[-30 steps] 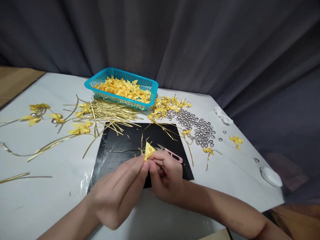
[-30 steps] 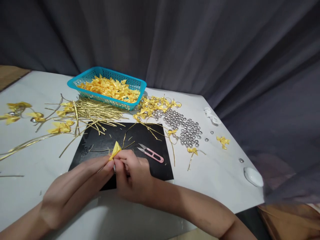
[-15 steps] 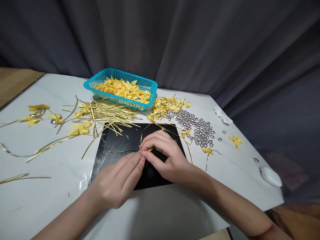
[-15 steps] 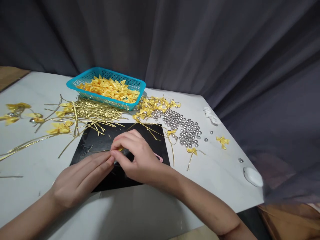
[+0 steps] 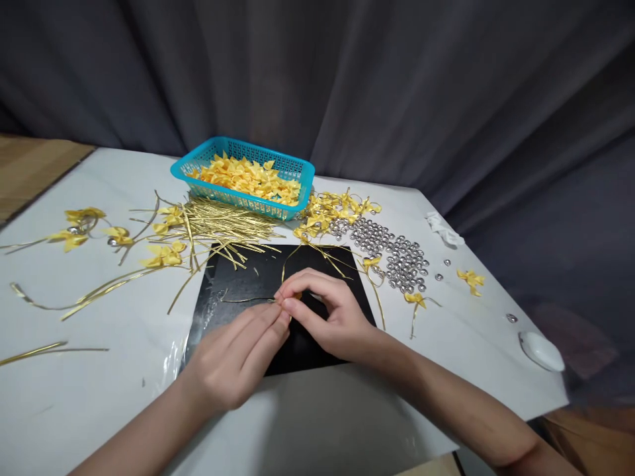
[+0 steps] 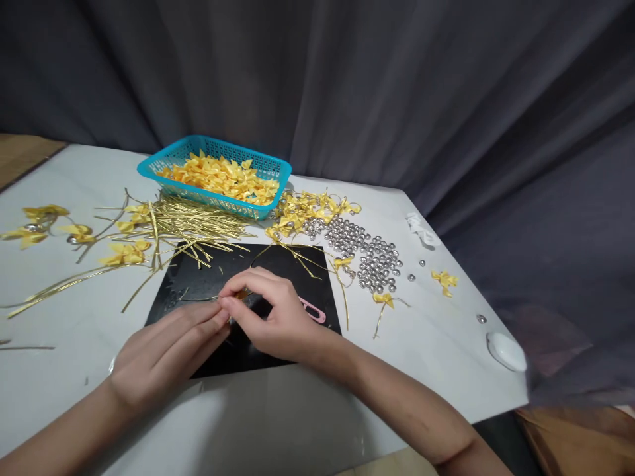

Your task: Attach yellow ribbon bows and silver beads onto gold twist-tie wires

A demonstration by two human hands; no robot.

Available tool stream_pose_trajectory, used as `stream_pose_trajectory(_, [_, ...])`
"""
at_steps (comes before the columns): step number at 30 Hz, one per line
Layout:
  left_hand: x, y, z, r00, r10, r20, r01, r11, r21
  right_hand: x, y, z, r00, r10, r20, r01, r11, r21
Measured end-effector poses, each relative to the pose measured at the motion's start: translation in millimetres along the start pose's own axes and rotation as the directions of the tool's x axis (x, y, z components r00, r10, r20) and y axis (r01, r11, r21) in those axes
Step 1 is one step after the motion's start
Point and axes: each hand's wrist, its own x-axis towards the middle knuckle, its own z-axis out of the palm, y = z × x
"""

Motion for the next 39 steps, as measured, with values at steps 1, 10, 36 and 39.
stream_pose_trajectory(1, [-1, 0, 0.1, 1.000, -0.005, -0.002, 0.005, 1.000, -0.006, 0, 1, 0, 0.998, -0.056, -0.001, 0.056, 0.998, -0.025])
stream_pose_trajectory(10, [4, 0, 2.7, 0.997, 0.081, 0.014, -0.080, 0.996, -0.050, -12, -1, 14, 0.983, -0.077, -0.167, 0.072, 0.997, -0.039])
stream_pose_trajectory(36, [13, 8, 7.8, 0.650, -0.747, 0.143, 0.658, 0.458, -0.598, -8, 13, 0, 0.974, -0.222, -0.038, 0.207, 0.949, -0.238])
stream_pose_trajectory(39, [11, 8, 7.8, 0.683, -0.718, 0.133, 0.650, 0.515, -0.559, -9, 14, 1, 0.971, -0.236, -0.025, 0.220, 0.935, -0.279])
